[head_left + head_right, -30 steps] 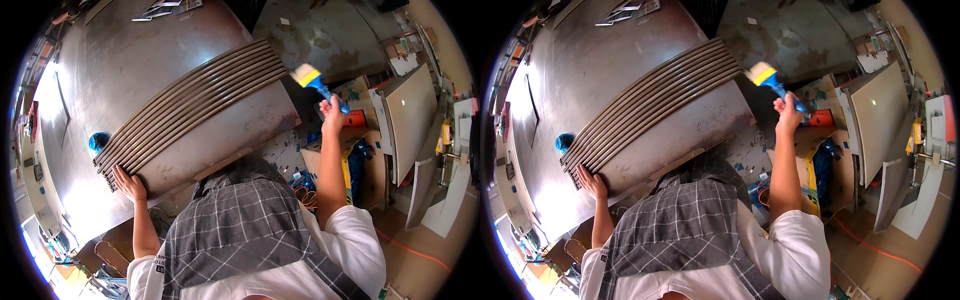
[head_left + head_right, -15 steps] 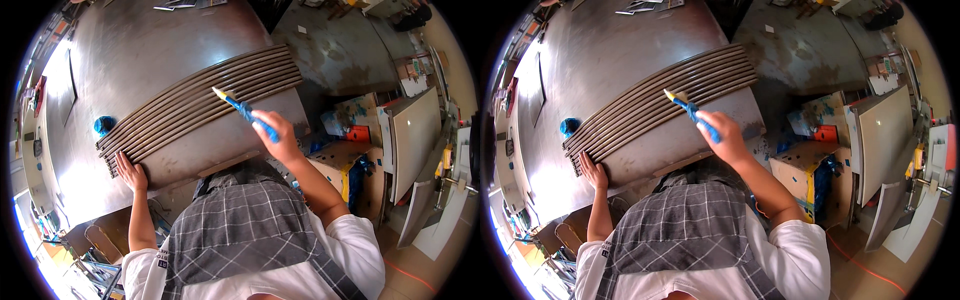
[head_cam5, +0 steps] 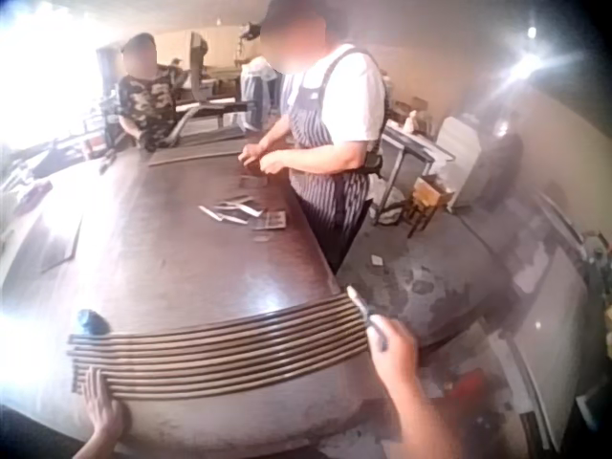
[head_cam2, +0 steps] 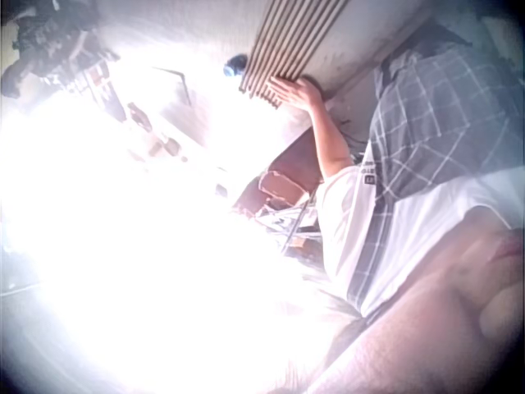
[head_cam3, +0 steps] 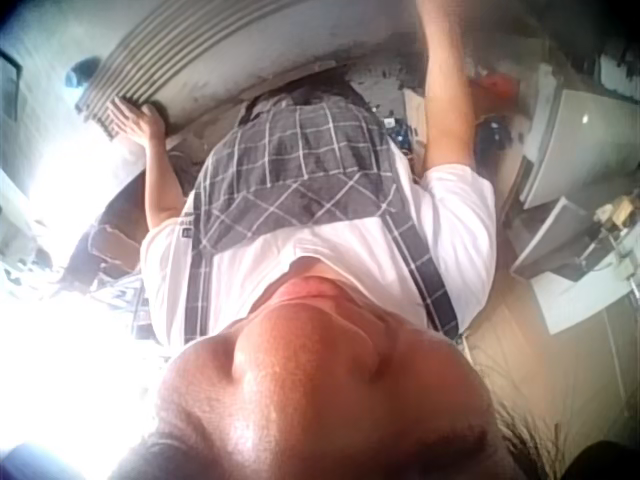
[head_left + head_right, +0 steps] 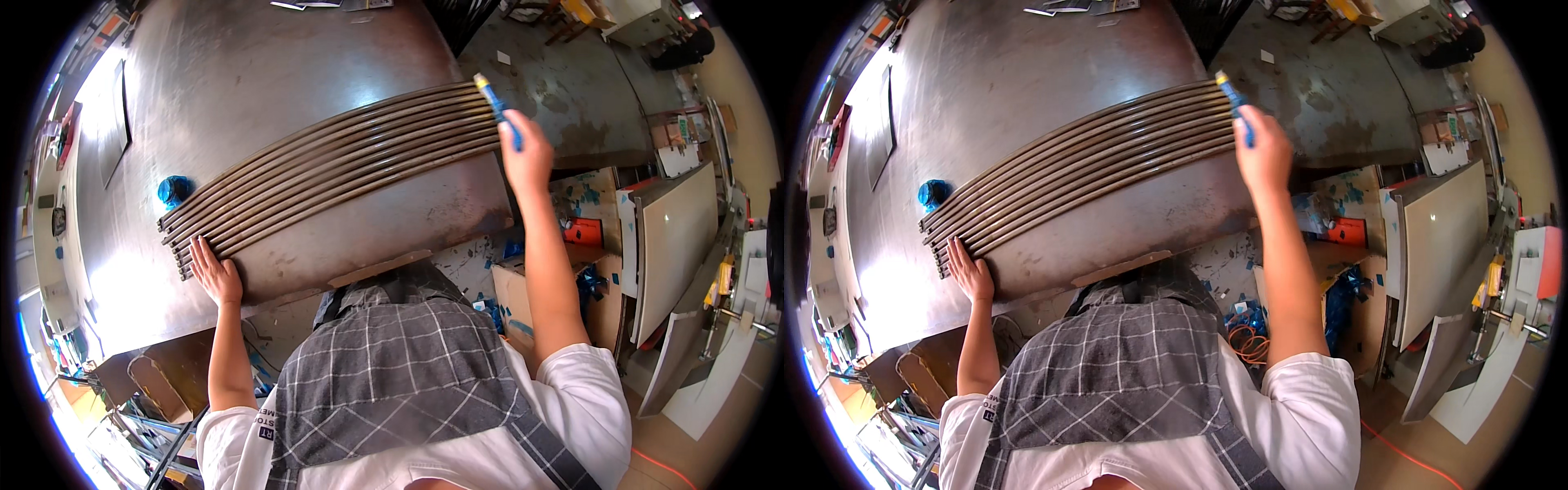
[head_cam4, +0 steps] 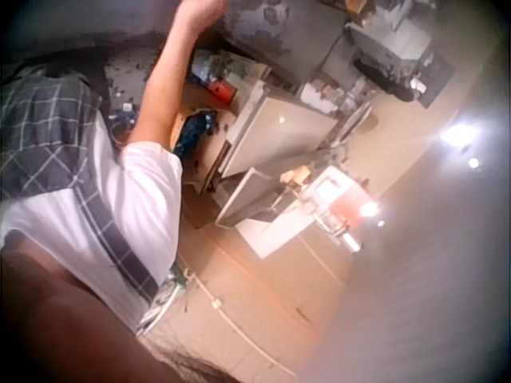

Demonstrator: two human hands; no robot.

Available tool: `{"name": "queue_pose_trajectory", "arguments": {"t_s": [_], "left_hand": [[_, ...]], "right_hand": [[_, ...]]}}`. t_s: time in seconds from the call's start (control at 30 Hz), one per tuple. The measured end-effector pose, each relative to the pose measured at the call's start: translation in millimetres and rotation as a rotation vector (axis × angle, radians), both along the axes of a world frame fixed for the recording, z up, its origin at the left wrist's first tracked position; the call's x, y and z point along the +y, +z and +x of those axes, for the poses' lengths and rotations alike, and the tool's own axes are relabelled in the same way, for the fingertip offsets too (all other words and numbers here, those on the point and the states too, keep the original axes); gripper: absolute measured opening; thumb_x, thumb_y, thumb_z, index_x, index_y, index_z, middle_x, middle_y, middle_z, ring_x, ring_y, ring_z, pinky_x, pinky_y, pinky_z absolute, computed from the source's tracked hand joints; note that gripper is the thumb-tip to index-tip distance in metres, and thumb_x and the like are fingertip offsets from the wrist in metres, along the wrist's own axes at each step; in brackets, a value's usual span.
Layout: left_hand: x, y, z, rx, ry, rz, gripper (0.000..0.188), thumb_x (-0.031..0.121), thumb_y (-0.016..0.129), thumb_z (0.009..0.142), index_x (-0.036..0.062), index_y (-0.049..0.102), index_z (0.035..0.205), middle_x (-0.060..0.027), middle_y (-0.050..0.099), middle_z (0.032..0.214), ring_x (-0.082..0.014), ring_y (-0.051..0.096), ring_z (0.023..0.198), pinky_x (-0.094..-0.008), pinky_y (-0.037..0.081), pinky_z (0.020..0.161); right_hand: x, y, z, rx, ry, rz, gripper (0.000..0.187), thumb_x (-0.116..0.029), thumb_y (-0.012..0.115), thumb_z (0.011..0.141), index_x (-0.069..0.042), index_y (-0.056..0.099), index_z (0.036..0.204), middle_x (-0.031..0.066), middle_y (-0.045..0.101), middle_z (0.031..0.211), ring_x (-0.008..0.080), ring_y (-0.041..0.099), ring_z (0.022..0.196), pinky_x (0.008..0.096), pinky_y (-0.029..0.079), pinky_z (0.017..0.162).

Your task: The person gathers long wooden strips from a rack and arranges them on a large metal worktable. They use a brush to apply a substance to the strips, then place a white sheet over them and press down. Finally, they position a dark rectangular panel over the assembly.

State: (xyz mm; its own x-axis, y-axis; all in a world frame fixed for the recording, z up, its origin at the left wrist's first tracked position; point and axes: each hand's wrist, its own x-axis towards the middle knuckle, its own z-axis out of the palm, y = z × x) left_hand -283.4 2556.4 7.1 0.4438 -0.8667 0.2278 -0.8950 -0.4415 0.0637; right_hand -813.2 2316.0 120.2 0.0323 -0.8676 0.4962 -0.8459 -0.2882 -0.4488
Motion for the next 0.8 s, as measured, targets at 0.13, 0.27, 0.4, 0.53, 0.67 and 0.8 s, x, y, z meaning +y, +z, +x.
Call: {"name": "queue_pose_trajectory", "arguments": {"t_s": [0.13,0.27,0.4,0.53,0.67,0.8], "left_hand": [[-2,1,-1,0.006,-0.007,-0.005,0.070,0.018,0.041,0.080,0.0067,0.027,0.148,-0.0108,0.022,0.157,-0.0273,0.017,0.146,-0.0471,0.012,0.117],[0,0,1,0.011,-0.004,-0.003,0.070,0.018,0.042,0.080,0.0065,0.027,0.148,-0.0110,0.022,0.157,-0.0274,0.017,0.146,-0.0475,0.011,0.117],[0,3,0,0.011,-0.011,-0.014,0.070,0.017,0.041,0.081,0.0066,0.028,0.148,-0.0112,0.022,0.157,-0.0277,0.017,0.145,-0.0477,0.011,0.117],[-2,5,-4,0.021,0.004,-0.016,0.070,0.017,0.042,0.080,0.0069,0.028,0.148,-0.0119,0.023,0.156,-0.0279,0.018,0.145,-0.0471,0.011,0.117],[-2,6,-4,0.022,-0.007,-0.028,0.070,0.017,0.042,0.080,0.0072,0.028,0.148,-0.0127,0.024,0.156,-0.0280,0.019,0.145,-0.0465,0.012,0.117],[-2,6,-4,0.017,-0.008,-0.031,0.070,0.017,0.042,0.080,0.0073,0.029,0.148,-0.0133,0.025,0.155,-0.0283,0.019,0.145,-0.0466,0.012,0.117]], "right_hand": [[44,5,74,0.211,0.452,0.022,0.033,-0.001,0.065,0.074,-0.011,0.057,0.104,0.0076,0.056,0.077,0.0290,0.057,0.076,0.0412,0.045,0.067],[51,-8,109,-0.478,0.541,0.132,0.020,-0.013,0.065,0.087,-0.007,0.063,0.106,0.0101,0.066,0.088,0.0212,0.066,0.080,0.0326,0.051,0.067],[-19,-40,45,-1.202,-0.068,0.448,0.021,-0.011,0.063,0.090,0.002,0.063,0.106,0.0110,0.067,0.076,0.0150,0.065,0.061,0.0247,0.053,0.056],[-55,-25,-30,-0.937,-0.304,0.151,0.021,-0.016,0.065,0.089,0.003,0.066,0.097,0.0088,0.067,0.074,0.0152,0.065,0.061,0.0246,0.052,0.056],[-54,-2,-11,-0.145,-0.156,-0.130,0.020,-0.019,0.066,0.088,-0.009,0.067,0.105,0.0117,0.069,0.090,0.0222,0.067,0.084,0.0345,0.051,0.075],[-15,20,49,0.343,0.288,0.201,0.026,-0.015,0.068,0.085,-0.012,0.065,0.111,0.0126,0.066,0.099,0.0298,0.064,0.088,0.0352,0.051,0.078]]}}
